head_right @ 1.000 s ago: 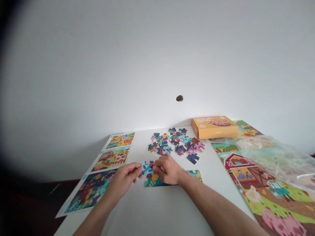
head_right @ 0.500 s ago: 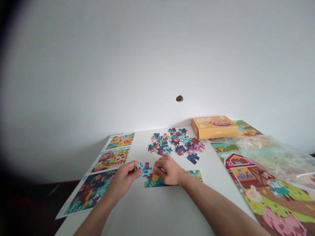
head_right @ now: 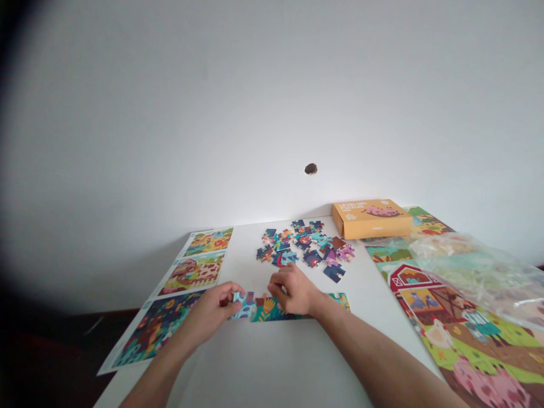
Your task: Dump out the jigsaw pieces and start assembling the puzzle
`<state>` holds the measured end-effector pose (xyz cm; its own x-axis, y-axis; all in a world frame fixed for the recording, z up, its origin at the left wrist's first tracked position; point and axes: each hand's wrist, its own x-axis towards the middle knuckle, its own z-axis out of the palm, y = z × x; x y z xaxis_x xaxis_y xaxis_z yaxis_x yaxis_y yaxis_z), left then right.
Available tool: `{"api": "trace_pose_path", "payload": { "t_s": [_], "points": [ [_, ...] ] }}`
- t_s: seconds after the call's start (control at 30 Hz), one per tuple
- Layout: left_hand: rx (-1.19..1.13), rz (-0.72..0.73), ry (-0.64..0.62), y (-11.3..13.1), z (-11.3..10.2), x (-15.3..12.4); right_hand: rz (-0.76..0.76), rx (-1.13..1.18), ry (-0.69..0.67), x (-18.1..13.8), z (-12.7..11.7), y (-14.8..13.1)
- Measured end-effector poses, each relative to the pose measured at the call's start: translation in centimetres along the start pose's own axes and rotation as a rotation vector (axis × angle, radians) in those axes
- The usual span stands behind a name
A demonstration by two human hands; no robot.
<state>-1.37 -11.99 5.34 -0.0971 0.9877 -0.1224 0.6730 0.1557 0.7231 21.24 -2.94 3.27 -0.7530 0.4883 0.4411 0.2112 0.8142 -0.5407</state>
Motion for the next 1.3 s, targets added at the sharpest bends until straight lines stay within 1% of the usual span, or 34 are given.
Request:
{"api": "trace_pose_path", "payload": {
  "t_s": [0.07, 0.17, 0.23, 0.37, 0.47, 0.57, 0.63, 0.7, 0.83, 1.3],
  "points": [
    [0.101, -0.035, -0.014, 0.4, 0.0, -0.2, 0.004, -0.011, -0.005, 0.0, 0.0, 0.0],
    [0.219, -0.073, 0.004, 1.0, 0.0, -0.4, 0.015, -0.031, -0.011, 0.1, 0.0, -0.2],
    [0.269, -0.079, 0.008, 1.2, 0.0, -0.5, 0.025, -0.045, -0.024, 0.1, 0.0, -0.2],
    [0.323, -0.07, 0.021, 1.2, 0.0, -0.7, 0.024, -0.056, -0.095, 0.1, -0.2, -0.4],
    [0.315, 0.005, -0.004, 1.3, 0.1, -0.9, 0.024, -0.073, -0.141, 0.2, -0.5, -0.7],
    [0.278, 0.095, -0.076, 1.8, 0.2, -1.1, 0.048, -0.087, -0.176, 0.2, -0.6, -0.7],
    [0.256, 0.121, -0.114, 2.1, 0.2, -1.2, 0.065, -0.089, -0.189, 0.3, -0.6, -0.7],
    [0.245, 0.128, -0.132, 2.3, 0.2, -1.2, 0.073, -0.088, -0.196, 0.2, -0.5, -0.6],
    [0.241, 0.117, -0.131, 2.5, 0.1, -1.3, 0.079, -0.088, -0.209, 0.2, -0.5, -0.5],
    [0.234, 0.118, -0.146, 2.2, 0.3, -1.2, 0.077, -0.087, -0.207, 0.3, -0.4, -0.7]
  ]
}}
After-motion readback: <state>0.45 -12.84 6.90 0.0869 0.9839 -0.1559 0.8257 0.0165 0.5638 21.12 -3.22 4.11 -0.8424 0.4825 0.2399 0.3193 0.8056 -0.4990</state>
